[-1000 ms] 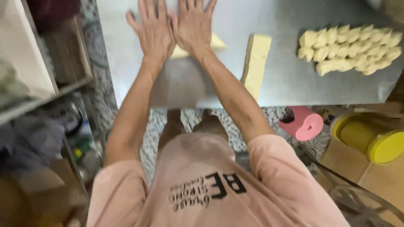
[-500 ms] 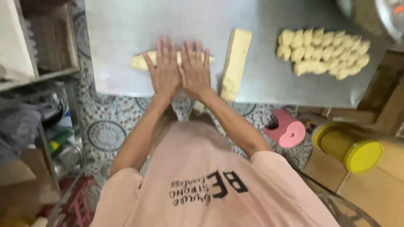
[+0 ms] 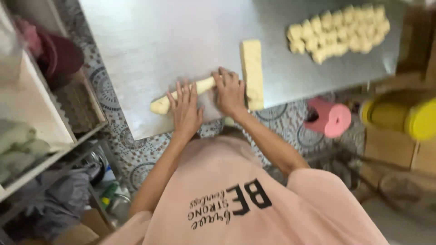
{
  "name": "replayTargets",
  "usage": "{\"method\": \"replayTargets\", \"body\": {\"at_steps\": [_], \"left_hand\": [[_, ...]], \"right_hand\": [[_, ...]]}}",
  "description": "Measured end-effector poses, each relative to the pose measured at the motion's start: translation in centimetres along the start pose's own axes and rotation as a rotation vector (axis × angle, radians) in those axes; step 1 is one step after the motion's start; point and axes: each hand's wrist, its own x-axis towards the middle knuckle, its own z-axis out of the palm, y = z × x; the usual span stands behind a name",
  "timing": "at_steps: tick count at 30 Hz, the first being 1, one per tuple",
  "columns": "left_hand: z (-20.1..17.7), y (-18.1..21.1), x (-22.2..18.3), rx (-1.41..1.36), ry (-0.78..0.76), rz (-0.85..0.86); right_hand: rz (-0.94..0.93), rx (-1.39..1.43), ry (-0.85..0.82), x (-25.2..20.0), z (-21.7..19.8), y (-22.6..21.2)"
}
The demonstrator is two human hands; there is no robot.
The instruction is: Cutting dough into strips and rapidly shaping small portions into rolls or balls on a metal work surface
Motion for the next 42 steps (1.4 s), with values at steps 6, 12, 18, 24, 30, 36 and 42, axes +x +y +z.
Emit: {"method": "replayTargets", "body": {"at_steps": [6, 12, 18, 24, 30, 36, 42], "left_hand": [[3.4, -0.7, 6.5, -0.372, 0.046, 0.298], [-5.1, 10.2, 9.1, -1.043, -0.312, 0.505], [1.1, 19.2, 14.8, -1.199, -0.535, 0.512], [4.9, 25.1, 14.6, -1.194, -0.631, 0.401], [3.1, 28.9, 18.6, -0.905, -0.168, 0.318], [7.9, 28.9, 18.3, -0.69, -0.128, 0.495], [10.1, 28.1, 16.4, -1.356, -0.737, -0.068]], "right_hand": [[0.071, 0.684, 0.107, -0.2, -8.1, 2.9], [-0.013, 0.625, 0.666, -2.9, -19.1, 6.9], [-0.356, 0.628, 0.892, -5.8, -18.5, 15.5], [0.012, 0.763, 0.977, -8.6, -7.5, 29.4], [0.648, 0.815, 0.328, -9.6, -12.0, 35.4], [0.069, 1.038, 0.427, -8.4, -14.9, 30.7], [-0.166, 0.744, 0.752, -9.6, -14.9, 27.0]]}}
